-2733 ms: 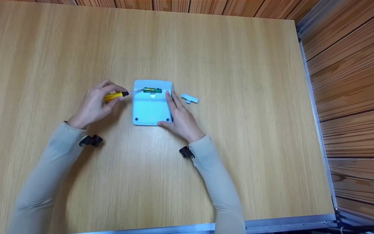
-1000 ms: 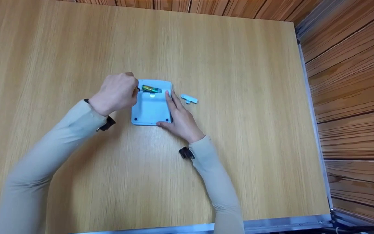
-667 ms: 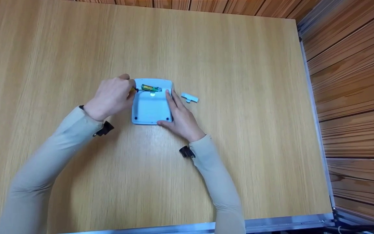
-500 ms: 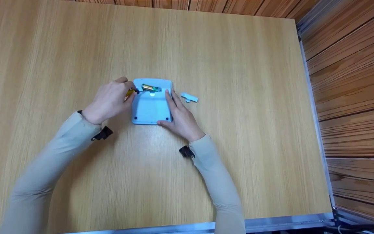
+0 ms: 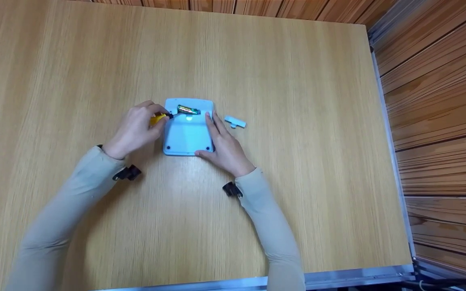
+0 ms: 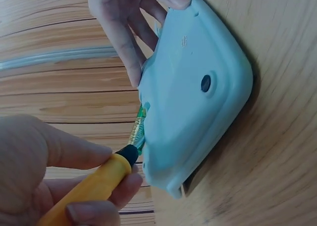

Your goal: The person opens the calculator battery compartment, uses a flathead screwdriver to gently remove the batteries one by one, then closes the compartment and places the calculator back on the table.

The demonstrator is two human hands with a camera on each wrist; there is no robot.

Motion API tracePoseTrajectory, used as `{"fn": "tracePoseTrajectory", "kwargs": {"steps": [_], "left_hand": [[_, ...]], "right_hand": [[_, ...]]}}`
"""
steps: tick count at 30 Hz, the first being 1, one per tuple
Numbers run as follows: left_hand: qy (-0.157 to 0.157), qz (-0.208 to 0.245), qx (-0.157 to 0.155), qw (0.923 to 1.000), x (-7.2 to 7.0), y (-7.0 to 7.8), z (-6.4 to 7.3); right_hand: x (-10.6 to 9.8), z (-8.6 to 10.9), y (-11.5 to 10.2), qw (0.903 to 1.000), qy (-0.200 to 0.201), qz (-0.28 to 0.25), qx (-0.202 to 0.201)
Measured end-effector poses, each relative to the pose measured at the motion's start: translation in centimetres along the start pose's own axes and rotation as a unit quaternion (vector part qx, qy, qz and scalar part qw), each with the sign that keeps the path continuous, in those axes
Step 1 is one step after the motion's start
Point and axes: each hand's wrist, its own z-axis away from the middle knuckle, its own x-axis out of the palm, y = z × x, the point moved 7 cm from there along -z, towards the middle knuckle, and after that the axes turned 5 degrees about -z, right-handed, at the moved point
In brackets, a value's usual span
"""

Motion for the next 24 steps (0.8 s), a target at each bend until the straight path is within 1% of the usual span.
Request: {"fn": "tracePoseTrajectory", "kwargs": {"steps": [6, 10, 16, 20, 24], "left_hand": [[-0.001, 0.04, -0.015, 0.9991, 0.16, -0.68, 0.2], [-0.002, 0.055, -0.02, 0.9983, 0.2, -0.85, 0.25], [-0.002, 0.062, -0.022, 0.9978, 0.19, -0.9, 0.45], [0.002, 0.064, -0.017, 0.9978, 0.06, -0.81, 0.5], [0.017, 0.062, -0.014, 0.9978, -0.24, -0.78, 0.45]], "right_hand": [[0.06, -0.05, 0.06, 1.0, -0.001, 0.003, 0.004], [0.09, -0.03, 0.07, 1.0, -0.003, 0.004, 0.005], [0.14, 0.01, 0.16, 0.9999, -0.006, 0.001, 0.008], [0.08, 0.06, 0.17, 1.0, -0.004, 0.0, 0.005], [0.02, 0.02, 0.07, 1.0, 0.002, -0.003, -0.002]]}}
